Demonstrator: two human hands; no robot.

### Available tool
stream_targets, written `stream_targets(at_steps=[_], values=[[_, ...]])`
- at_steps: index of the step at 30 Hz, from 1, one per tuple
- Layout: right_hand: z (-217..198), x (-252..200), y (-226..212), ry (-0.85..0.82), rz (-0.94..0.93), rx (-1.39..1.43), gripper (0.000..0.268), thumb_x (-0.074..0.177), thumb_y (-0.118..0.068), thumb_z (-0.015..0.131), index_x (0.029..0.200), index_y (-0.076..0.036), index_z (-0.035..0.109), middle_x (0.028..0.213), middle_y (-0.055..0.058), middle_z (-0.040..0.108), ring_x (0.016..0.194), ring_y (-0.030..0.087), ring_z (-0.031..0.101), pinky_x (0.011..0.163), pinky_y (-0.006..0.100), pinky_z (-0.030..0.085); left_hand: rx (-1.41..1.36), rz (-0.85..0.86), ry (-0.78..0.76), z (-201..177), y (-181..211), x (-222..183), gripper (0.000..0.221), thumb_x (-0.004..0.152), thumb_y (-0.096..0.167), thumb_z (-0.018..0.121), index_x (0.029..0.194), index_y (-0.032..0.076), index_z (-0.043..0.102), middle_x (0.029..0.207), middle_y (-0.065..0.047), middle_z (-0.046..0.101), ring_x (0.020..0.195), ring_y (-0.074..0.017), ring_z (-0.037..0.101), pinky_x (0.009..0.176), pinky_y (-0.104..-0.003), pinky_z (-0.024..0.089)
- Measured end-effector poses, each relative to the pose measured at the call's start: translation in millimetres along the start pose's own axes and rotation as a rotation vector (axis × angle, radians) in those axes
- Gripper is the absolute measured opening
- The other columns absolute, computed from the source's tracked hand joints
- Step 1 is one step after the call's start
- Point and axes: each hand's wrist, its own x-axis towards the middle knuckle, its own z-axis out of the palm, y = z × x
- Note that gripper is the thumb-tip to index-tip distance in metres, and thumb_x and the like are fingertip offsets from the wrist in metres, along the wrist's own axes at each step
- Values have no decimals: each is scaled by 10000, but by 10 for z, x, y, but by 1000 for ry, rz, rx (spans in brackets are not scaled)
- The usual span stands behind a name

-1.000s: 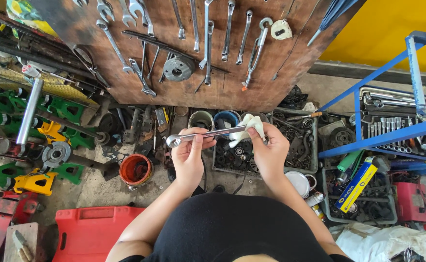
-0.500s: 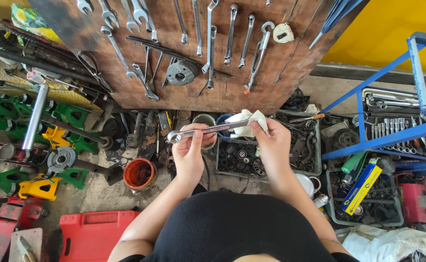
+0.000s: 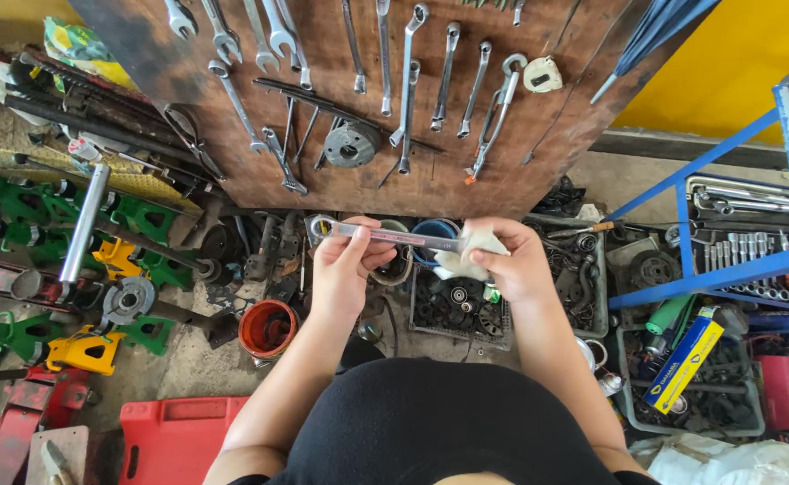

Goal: The person is cleaning wrenches with a cloth and organizing them on a tool board.

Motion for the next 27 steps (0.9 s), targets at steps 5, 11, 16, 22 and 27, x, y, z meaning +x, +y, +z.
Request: stream_targets(at_steps=[5, 11, 16, 22, 27], values=[[-17, 33, -26, -185, -109, -28, 312, 779, 67, 836, 1078, 52, 746, 1008, 154, 753, 878, 234, 737, 768, 364, 592, -127, -158, -17, -139, -61, 54, 181, 1063, 144, 584, 1120, 7, 687, 954, -123, 751, 840, -187, 747, 780, -342, 635], [428, -33, -49, 167, -433, -380, 133, 984, -13, 703, 1101, 48, 717, 1115, 126, 729, 977, 178, 705, 870, 294, 561, -277, -254, 26, 41, -59, -17, 168, 1060, 152, 568, 1117, 18, 653, 954, -106, 745, 862, -179, 754, 785, -314, 624], [432, 67, -84, 217, -230, -226, 166, 964, -11, 687, 1108, 62, 725, 1036, 130, 733, 919, 179, 697, 836, 303, 558, -343, -279, 96, 59, -136, 4, 162, 1049, 151, 566, 1121, 24, 635, 933, -67, 738, 839, -147, 740, 796, -291, 622], [3, 167, 100, -173, 201, 171, 296, 851, -1, 787, 1128, 44, 691, 1080, 151, 720, 961, 222, 710, 856, 373, 572, -283, -211, 103, -74, -75, 63, 143, 1054, 153, 584, 1098, 41, 661, 905, -47, 721, 814, -130, 726, 777, -295, 626], [49, 83, 154, -301, 593, 342, 398, 750, -92, 837, 1108, 21, 705, 1027, 172, 737, 922, 256, 736, 846, 396, 581, -174, -144, 53, -105, 20, 78, 155, 1062, 157, 591, 1106, 34, 674, 911, -65, 723, 805, -137, 727, 761, -300, 626]])
